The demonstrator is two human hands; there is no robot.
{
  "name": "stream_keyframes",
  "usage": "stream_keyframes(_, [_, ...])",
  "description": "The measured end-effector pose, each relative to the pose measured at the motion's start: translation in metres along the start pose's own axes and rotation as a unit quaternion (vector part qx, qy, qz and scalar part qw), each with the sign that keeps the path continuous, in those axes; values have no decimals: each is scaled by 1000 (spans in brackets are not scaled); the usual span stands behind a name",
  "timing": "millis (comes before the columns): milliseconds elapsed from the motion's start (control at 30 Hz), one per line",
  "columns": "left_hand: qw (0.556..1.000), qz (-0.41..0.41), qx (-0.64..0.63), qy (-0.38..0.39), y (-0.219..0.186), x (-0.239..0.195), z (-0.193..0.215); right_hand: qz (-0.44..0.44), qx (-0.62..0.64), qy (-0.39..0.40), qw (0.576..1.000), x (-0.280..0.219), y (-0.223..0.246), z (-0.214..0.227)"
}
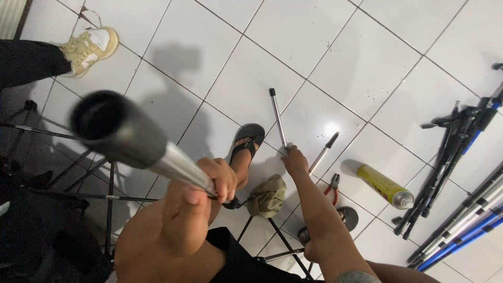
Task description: The person assembles a trekking pole by inserting a smaller metal shaft into a larger one, wiping the shaft with a cloth, and then attaching the handle section. They test the locking mechanism by extending and retracting the pole.
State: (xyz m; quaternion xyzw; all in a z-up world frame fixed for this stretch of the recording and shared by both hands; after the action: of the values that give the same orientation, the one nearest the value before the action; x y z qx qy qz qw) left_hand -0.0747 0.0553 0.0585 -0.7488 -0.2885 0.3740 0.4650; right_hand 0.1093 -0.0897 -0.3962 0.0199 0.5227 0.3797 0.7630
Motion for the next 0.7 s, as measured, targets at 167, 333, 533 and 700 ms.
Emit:
stream_keyframes(167, [996, 43, 68, 45, 1, 7, -10, 70, 108, -26, 991, 30, -41, -27])
stream_keyframes(333, [994, 9, 94, 54, 15, 13, -15, 157, 586, 17, 795, -52, 32, 53])
stream_keyframes(533, [987, -46, 145, 48, 48, 10, -23, 416, 668, 27, 616, -189, 117, 159])
stream_keyframes(700, [979, -71, 184, 59, 23, -10, -56, 557, 629, 55, 539, -299, 157, 184])
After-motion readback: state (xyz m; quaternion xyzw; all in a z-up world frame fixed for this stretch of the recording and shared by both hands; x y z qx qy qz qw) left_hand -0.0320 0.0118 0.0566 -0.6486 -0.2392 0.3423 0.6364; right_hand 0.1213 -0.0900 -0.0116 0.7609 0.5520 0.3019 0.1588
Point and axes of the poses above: each hand's wrist, its own x-axis towards the middle knuckle, its own z-axis out of the back of the hand, y = z × x, the point moved 1 cm from there along x, towards the middle knuckle, and after that the axes turned 15 degrees about z, right-handed, at the moved point
